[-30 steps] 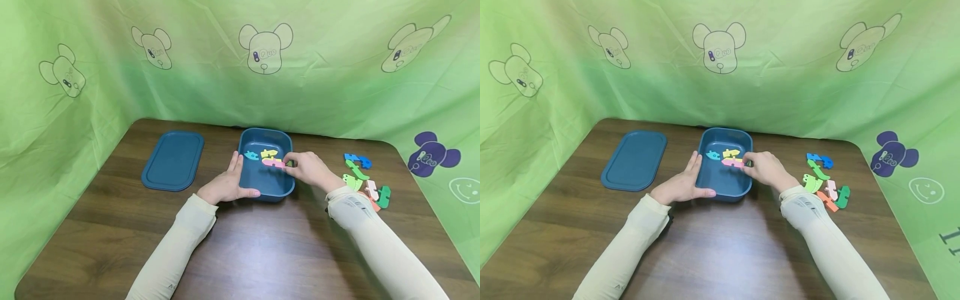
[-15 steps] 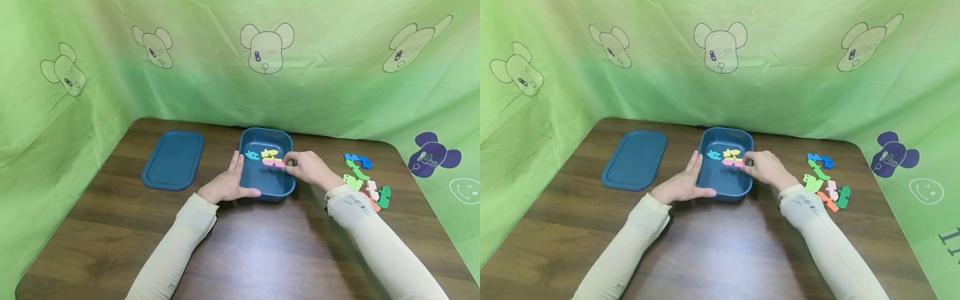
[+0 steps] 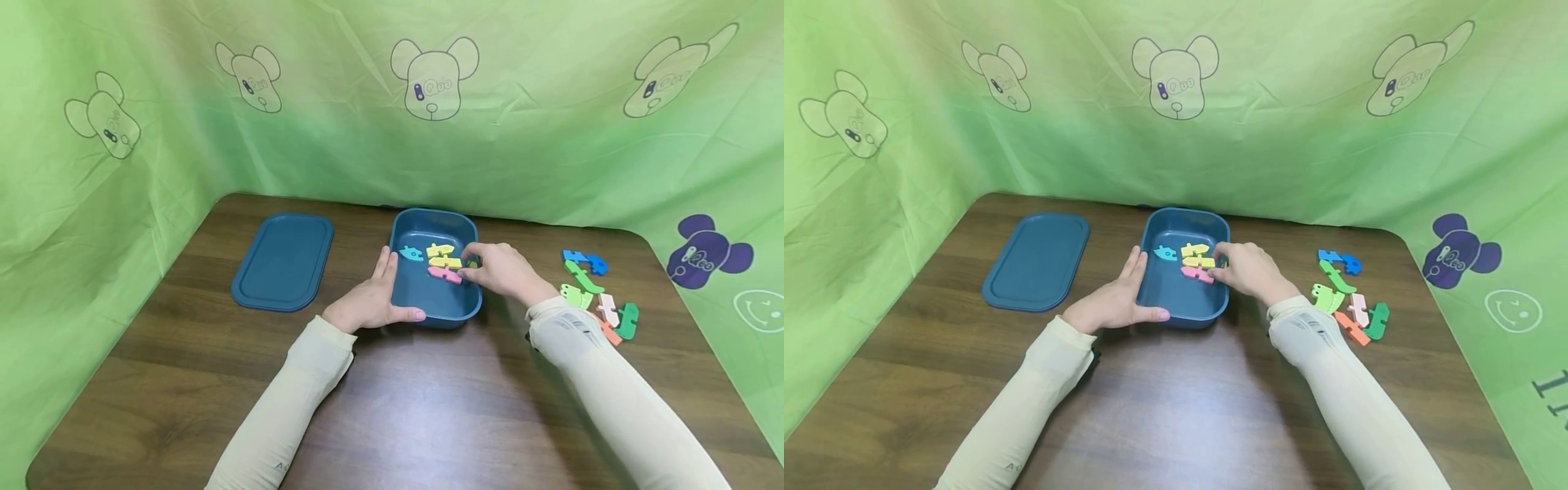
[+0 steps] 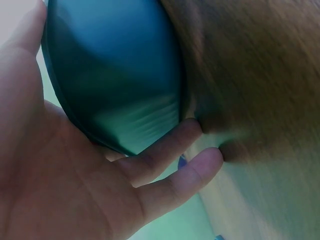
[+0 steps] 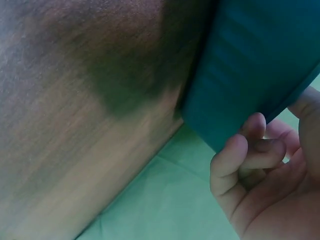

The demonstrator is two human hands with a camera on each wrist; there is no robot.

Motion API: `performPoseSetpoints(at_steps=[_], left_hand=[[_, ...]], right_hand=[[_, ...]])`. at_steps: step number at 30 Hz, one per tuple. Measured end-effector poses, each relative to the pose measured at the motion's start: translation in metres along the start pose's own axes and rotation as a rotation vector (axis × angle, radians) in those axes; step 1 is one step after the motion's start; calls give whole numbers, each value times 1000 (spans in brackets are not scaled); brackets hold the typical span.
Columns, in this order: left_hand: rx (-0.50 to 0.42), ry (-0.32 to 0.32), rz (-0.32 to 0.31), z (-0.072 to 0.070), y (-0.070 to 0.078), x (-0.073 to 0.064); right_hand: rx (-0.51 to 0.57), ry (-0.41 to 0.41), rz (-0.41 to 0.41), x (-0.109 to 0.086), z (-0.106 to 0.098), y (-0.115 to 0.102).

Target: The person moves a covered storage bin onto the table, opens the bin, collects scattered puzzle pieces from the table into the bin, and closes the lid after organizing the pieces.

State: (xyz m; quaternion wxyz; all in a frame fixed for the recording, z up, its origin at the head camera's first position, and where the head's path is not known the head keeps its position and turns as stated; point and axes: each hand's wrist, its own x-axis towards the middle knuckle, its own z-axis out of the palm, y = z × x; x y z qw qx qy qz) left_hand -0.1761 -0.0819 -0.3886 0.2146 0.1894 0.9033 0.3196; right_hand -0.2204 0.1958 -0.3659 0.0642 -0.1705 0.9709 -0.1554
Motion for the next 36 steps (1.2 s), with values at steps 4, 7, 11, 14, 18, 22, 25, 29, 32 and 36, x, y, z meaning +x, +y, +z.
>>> performPoseSetpoints(at_steps=[4,7,11,14,18,22,25,29,32,36], left_hand=[[0,0,7,0,-1,0],[-6,7,12,0,-1,1],[-10,8,13,0,0,1],[-8,7,12,0,0,0],[2,11,6,1,-1,0],[7,6,-2,1,0,0],[6,2,-12,2,2,-1],[4,3,-21,3,3,-2],[5,5,-20,4,3,-2],[4,8,-18,4,3,-1]], right_hand=[[28,-11,31,-1,-1,-1],[55,40,13,-6,-2,2],[81,150,-9,-18,-6,12],[80,210,-6,-30,-11,23],[76,217,31,-48,-19,43],[56,227,65,-69,-25,70],[28,254,94,-86,-29,95],[18,252,171,-112,-33,127],[12,237,227,-131,-34,148],[-18,231,250,-154,-33,171]])
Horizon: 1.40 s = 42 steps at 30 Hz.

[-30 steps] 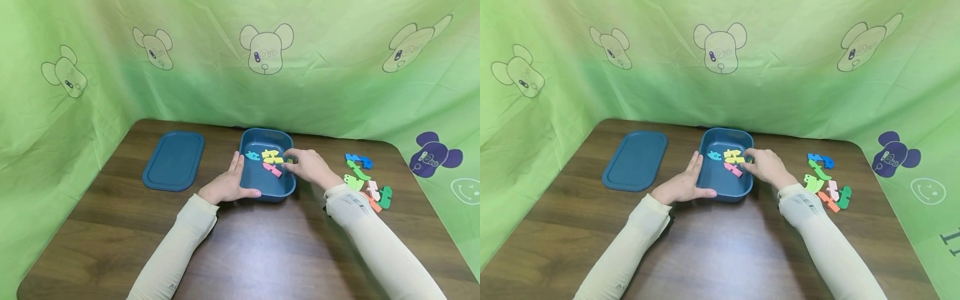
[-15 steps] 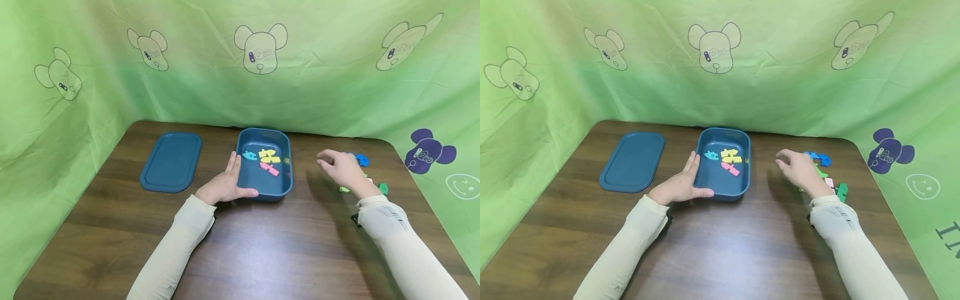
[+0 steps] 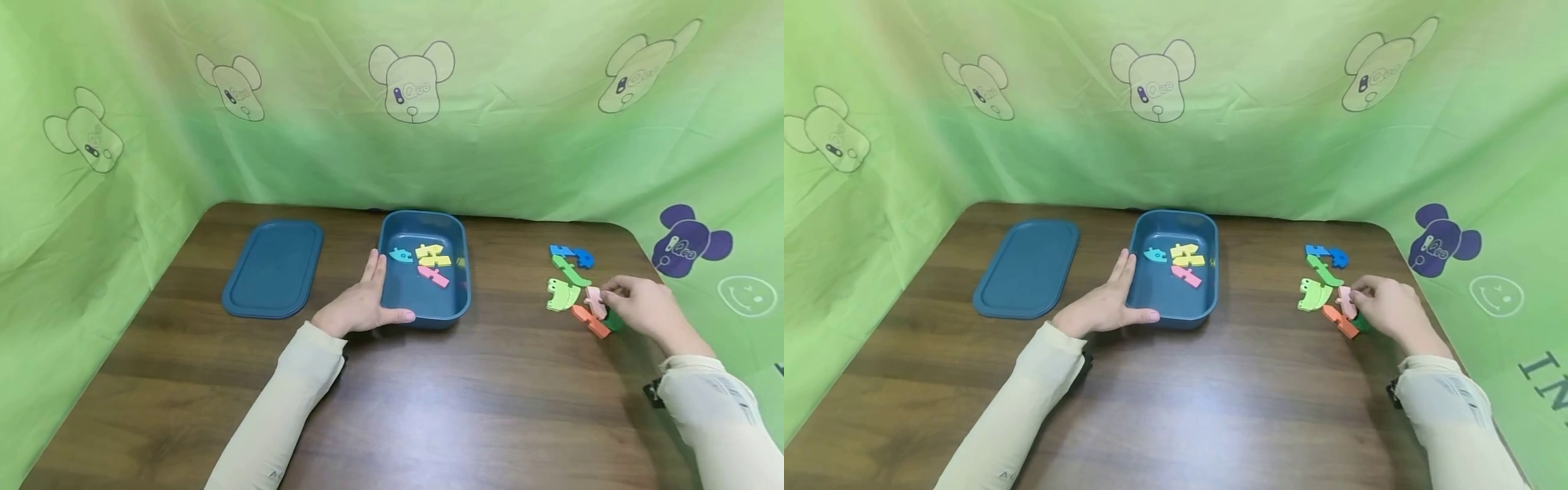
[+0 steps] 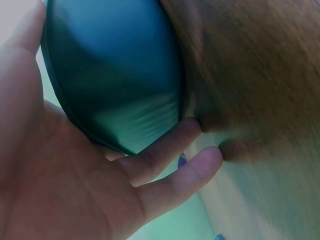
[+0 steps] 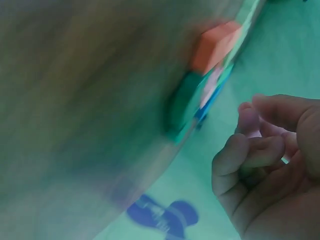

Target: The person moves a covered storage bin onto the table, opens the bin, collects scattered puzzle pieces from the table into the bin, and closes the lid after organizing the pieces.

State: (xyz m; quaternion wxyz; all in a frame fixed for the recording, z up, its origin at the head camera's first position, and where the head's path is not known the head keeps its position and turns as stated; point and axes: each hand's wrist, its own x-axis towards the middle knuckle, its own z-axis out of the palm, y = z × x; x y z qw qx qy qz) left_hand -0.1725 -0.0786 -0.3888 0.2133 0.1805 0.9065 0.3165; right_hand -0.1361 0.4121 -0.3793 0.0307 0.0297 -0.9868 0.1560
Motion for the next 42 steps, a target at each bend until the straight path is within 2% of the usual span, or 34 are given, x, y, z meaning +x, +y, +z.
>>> performPoseSetpoints(at_steps=[5,9,14,18,25,29,34,38,42], left_hand=[[8,7,9,0,-1,0],[16,5,6,0,-1,-1],[17,9,4,0,0,-1],[23,15,8,0,-1,0],[18,10,22,1,-2,1],[24,11,20,1,-1,0],[28,7,17,2,0,0],[25,6,10,1,0,0],[19,8,9,2,0,-1]], right_hand=[[-33,-37,-13,-15,-2,28],[-38,-74,-3,-22,-2,35],[-7,-85,-6,-22,3,27],[-36,-88,-23,-17,6,16],[-61,-149,11,-15,7,2],[-46,-178,-11,-13,10,-4],[-11,-155,-47,-10,13,-6],[-20,-119,-29,-3,7,-1],[-51,-161,-12,5,3,6]])
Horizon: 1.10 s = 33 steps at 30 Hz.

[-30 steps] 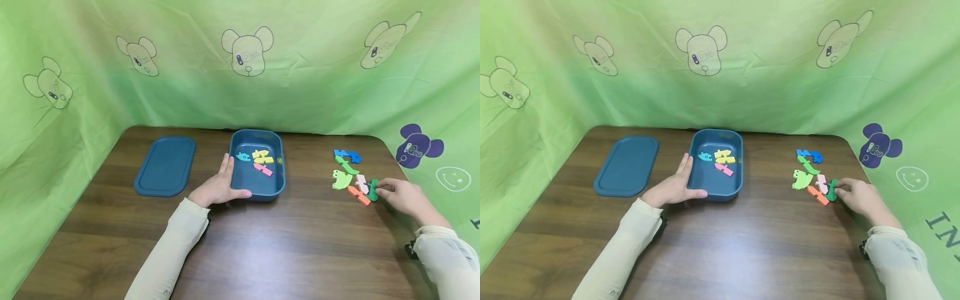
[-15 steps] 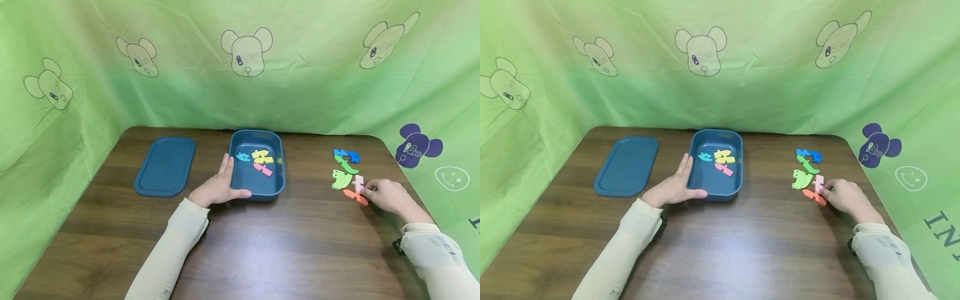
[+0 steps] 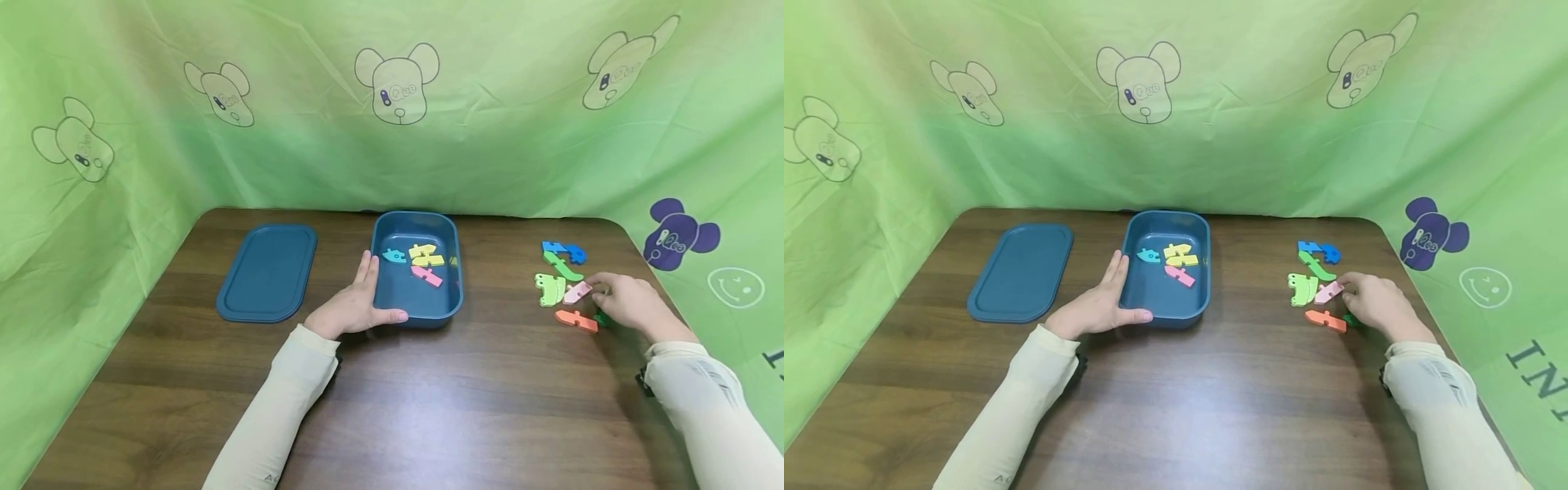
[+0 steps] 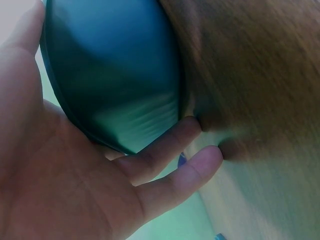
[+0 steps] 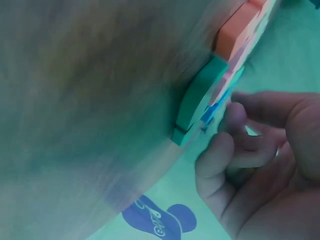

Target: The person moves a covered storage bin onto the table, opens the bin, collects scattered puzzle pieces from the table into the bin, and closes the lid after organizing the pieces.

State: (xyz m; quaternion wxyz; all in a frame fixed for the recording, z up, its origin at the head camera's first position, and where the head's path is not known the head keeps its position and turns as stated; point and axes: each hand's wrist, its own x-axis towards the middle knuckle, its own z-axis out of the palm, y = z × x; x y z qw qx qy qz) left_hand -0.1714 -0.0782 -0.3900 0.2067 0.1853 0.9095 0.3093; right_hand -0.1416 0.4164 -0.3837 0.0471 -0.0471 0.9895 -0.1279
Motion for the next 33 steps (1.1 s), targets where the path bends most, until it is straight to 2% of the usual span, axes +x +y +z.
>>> performPoseSetpoints(at_steps=[5,15,33], left_hand=[[-2,-3,5,1,-1,0],[-6,-11,-4,-2,2,-1],[-12,-4,0,-1,1,0]], right_hand=[[-43,-67,2,5,0,5],[-20,-92,78,4,2,7],[-25,-117,51,3,0,8]])
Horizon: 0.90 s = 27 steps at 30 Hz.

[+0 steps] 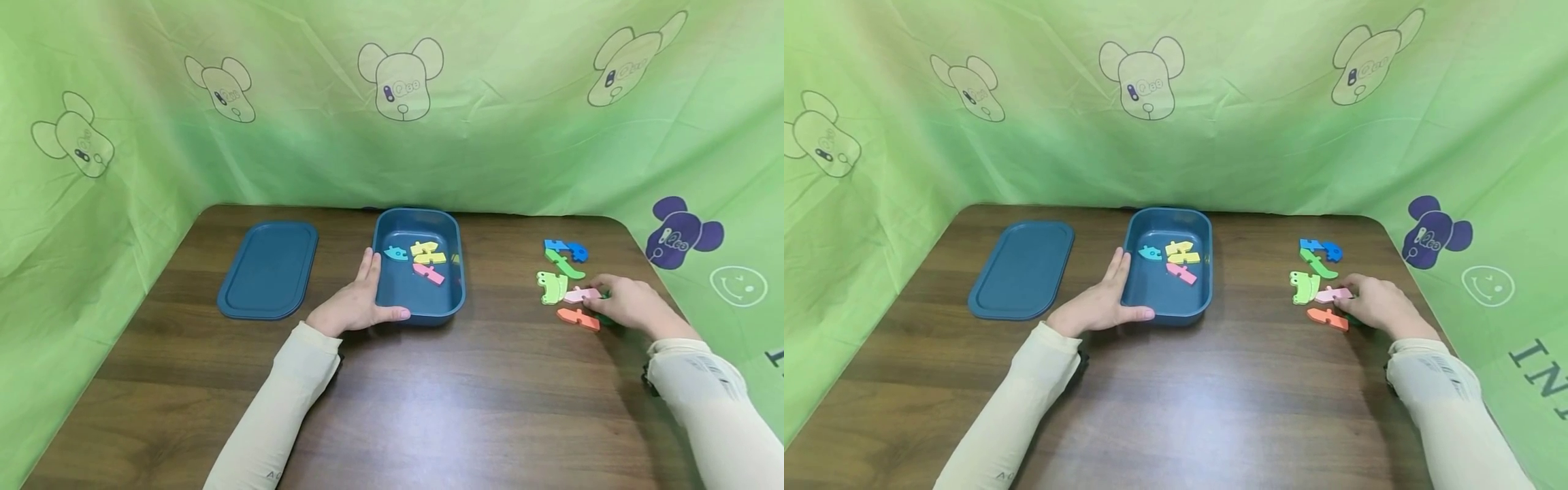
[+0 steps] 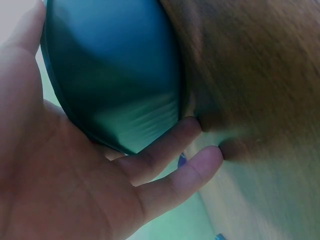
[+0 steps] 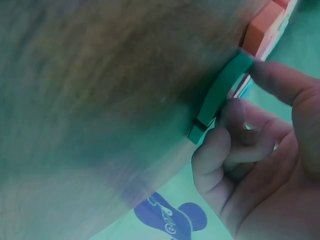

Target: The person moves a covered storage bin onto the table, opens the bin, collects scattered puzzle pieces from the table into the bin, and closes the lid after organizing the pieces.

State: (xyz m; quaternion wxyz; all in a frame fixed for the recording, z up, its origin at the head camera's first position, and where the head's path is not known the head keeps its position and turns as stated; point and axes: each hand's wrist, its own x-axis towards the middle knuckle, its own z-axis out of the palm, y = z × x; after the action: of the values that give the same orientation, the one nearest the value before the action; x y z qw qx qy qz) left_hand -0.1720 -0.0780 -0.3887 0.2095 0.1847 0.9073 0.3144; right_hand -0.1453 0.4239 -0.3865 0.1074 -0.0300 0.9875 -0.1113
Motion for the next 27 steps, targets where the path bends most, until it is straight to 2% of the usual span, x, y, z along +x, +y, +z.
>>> performPoseSetpoints(at_steps=[7,18,27], left_hand=[[3,-9,2,1,1,-1],[14,6,15,-1,2,-1],[16,-1,14,-2,0,0]], right_hand=[[6,-5,-31,-2,-2,6],[-40,47,-77,-5,-2,10],[-49,141,-126,-13,-4,19]])
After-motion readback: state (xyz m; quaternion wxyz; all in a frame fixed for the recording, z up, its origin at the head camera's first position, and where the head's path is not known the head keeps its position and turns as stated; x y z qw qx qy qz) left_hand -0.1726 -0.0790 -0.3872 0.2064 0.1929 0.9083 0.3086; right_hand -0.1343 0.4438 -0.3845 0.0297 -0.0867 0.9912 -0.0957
